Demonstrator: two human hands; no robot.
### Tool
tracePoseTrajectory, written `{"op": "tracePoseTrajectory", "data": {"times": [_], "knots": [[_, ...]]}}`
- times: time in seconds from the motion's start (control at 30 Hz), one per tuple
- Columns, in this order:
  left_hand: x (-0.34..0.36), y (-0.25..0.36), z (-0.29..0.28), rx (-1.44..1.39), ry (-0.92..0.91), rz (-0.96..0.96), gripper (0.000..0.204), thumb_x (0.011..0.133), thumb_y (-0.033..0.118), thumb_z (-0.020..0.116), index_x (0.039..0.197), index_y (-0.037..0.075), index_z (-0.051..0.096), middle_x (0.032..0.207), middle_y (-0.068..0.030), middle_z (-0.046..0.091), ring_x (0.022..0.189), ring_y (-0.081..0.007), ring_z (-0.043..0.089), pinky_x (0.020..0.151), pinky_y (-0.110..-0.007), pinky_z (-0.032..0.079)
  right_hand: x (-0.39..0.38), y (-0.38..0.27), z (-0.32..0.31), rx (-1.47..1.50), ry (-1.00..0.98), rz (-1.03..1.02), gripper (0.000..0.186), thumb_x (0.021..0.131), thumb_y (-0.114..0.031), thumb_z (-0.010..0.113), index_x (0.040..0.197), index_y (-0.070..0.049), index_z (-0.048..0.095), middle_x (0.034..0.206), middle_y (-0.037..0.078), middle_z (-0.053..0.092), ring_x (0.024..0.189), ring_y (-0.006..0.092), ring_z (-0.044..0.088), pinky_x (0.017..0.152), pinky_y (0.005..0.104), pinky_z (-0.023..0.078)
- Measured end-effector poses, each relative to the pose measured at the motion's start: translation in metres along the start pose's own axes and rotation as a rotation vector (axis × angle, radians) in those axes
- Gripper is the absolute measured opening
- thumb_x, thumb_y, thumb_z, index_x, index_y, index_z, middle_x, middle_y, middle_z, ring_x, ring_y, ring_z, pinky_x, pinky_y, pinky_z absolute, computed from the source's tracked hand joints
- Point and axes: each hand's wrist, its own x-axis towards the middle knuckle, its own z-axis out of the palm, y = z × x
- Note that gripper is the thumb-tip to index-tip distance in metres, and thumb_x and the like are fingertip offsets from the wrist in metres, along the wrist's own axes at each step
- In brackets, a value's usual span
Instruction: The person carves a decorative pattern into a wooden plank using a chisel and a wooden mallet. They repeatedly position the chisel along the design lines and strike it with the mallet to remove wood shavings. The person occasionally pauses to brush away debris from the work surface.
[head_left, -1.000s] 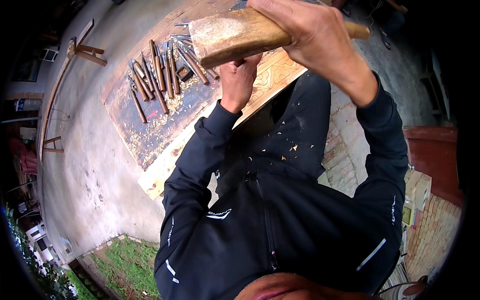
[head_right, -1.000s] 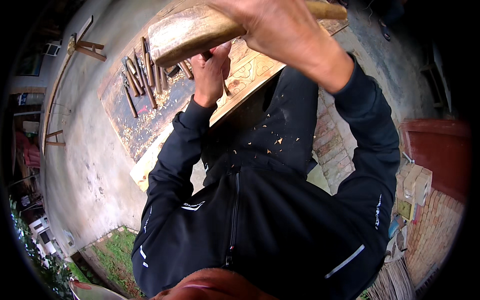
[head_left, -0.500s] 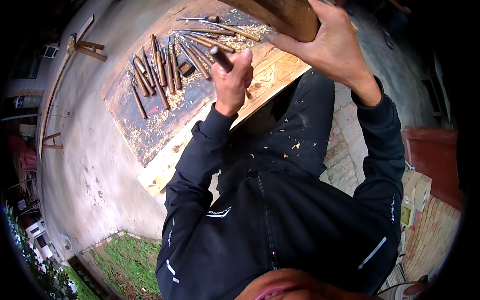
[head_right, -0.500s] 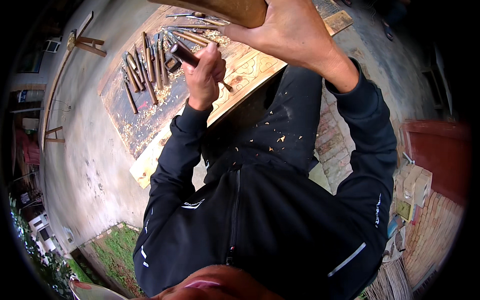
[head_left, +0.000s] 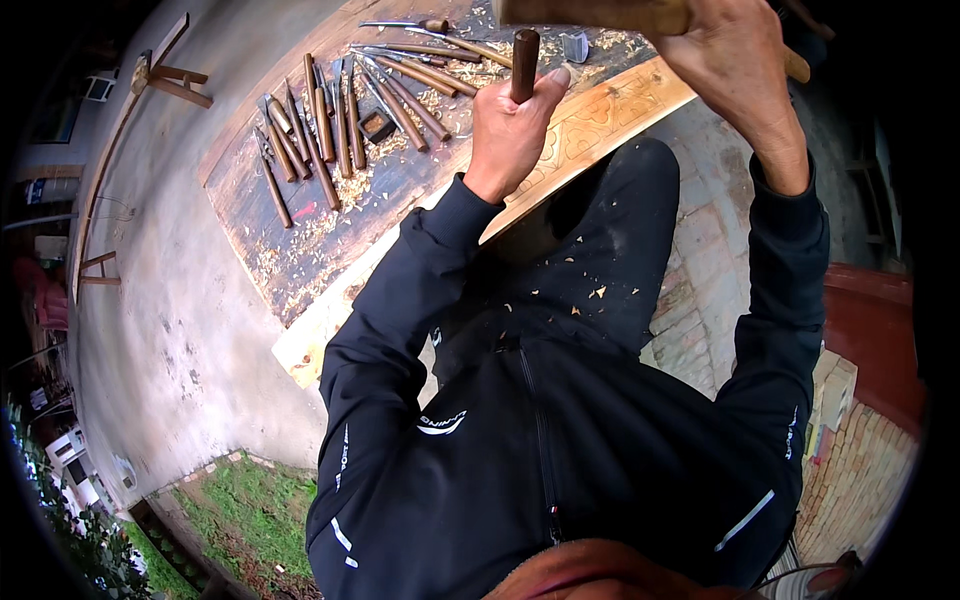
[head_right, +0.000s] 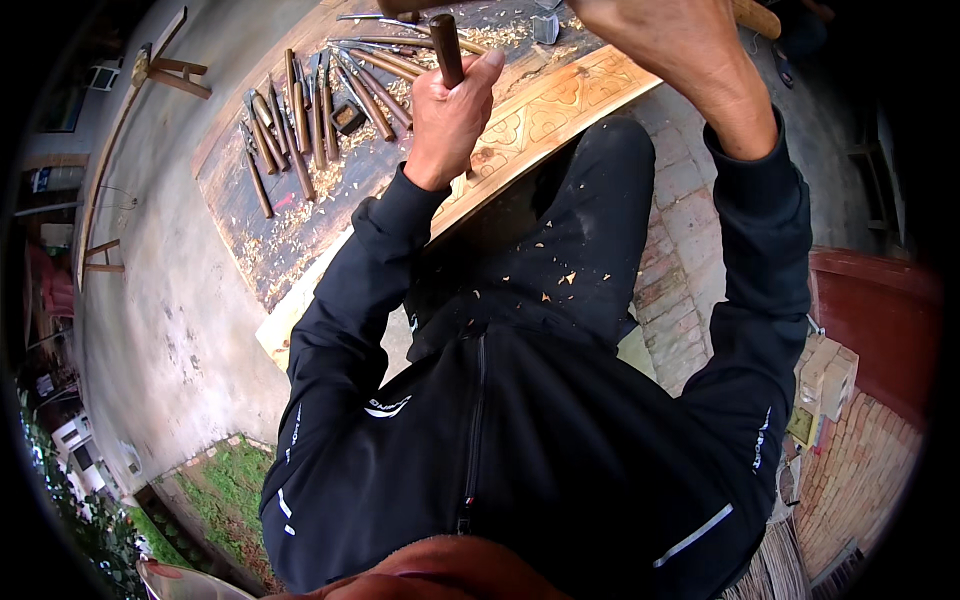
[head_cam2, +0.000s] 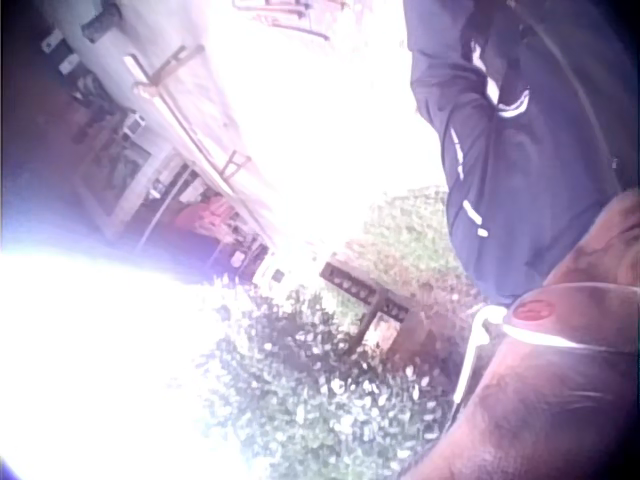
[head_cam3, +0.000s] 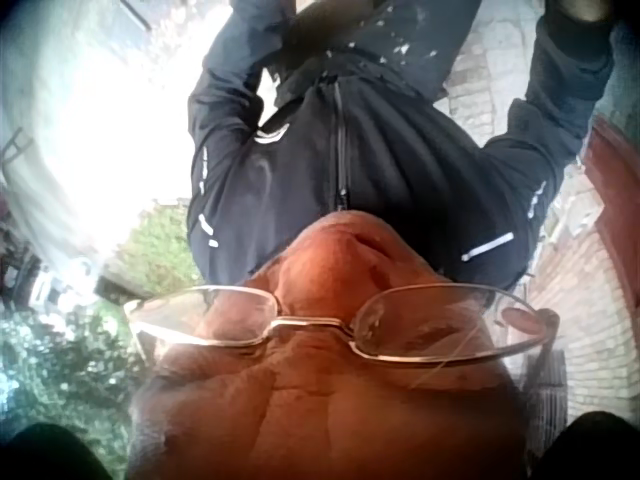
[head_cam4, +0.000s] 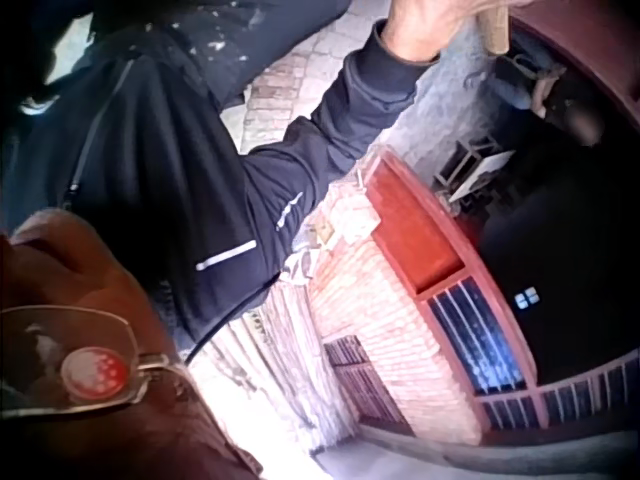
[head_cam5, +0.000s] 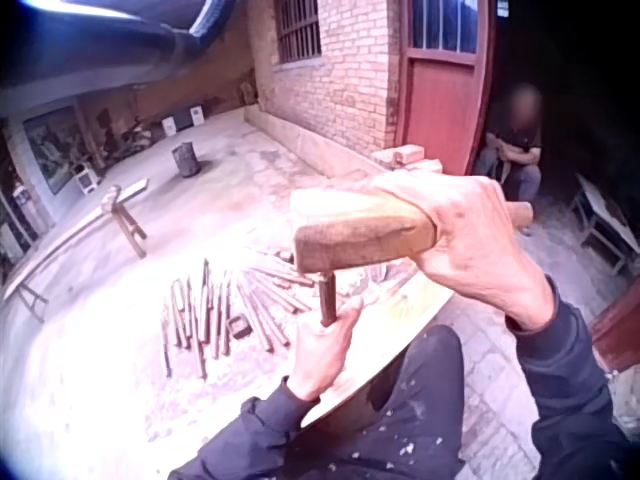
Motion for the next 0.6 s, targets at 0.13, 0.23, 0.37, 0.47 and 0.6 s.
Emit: {"op": "tracePoseTrajectory", "data": {"times": [0.13,0.23,0.37,0.47,0.6], "knots": [[-0.001,0.005,0.004,-0.092,-0.064,-0.033,0.048,0.099,0.025,0.07,0.061,0.008,0.046,0.058,0.0074,0.038,0.056,-0.0041,0.032,0.05,-0.028,0.026,-0.003,-0.001,0.002,0.563,0.271,0.495,0.024,0.085,-0.006,0.069,0.109,0.0,0.071,0.092,0.01,0.075,0.078,0.0179,0.072,0.07,0.031,0.055],[-0.005,0.005,-0.005,-0.067,-0.021,-0.073,0.047,0.099,0.024,0.07,0.061,0.009,0.047,0.057,0.0078,0.04,0.055,-0.0035,0.033,0.05,-0.027,0.026,-0.017,-0.01,0.024,0.188,0.14,0.106,0.032,0.078,-0.002,0.068,0.11,-0.002,0.07,0.093,0.016,0.074,0.081,0.0319,0.072,0.071,0.0376,0.056],[-0.024,0.012,-0.021,-0.164,-0.201,-0.061,0.044,0.102,0.023,0.067,0.064,0.011,0.047,0.056,0.0051,0.039,0.049,-0.005,0.033,0.046,-0.025,0.023,-0.015,-0.01,0.013,0.06,-0.046,0.013,0.045,0.069,-0.003,0.07,0.114,-0.004,0.07,0.099,0.021,0.071,0.091,0.0432,0.069,0.077,0.0442,0.057],[-0.035,0.006,-0.04,-0.235,-0.276,-0.027,0.05,0.105,0.03,0.061,0.063,0.011,0.041,0.057,0.0039,0.034,0.05,-0.0075,0.029,0.049,-0.028,0.022,-0.017,-0.017,0.02,0.252,0.015,0.082,0.042,0.071,-0.007,0.074,0.112,-0.004,0.071,0.096,0.019,0.073,0.089,0.0418,0.07,0.076,0.0443,0.057],[-0.042,0.001,-0.03,-0.31,-0.039,0.086,0.052,0.108,0.033,0.058,0.064,0.012,0.038,0.056,0.0041,0.03,0.047,-0.0076,0.025,0.045,-0.028,0.018,-0.012,-0.04,0.006,0.509,-0.051,0.153,0.041,0.074,-0.017,0.081,0.111,-0.003,0.072,0.089,0.019,0.072,0.084,0.0409,0.071,0.074,0.0426,0.056]]}}
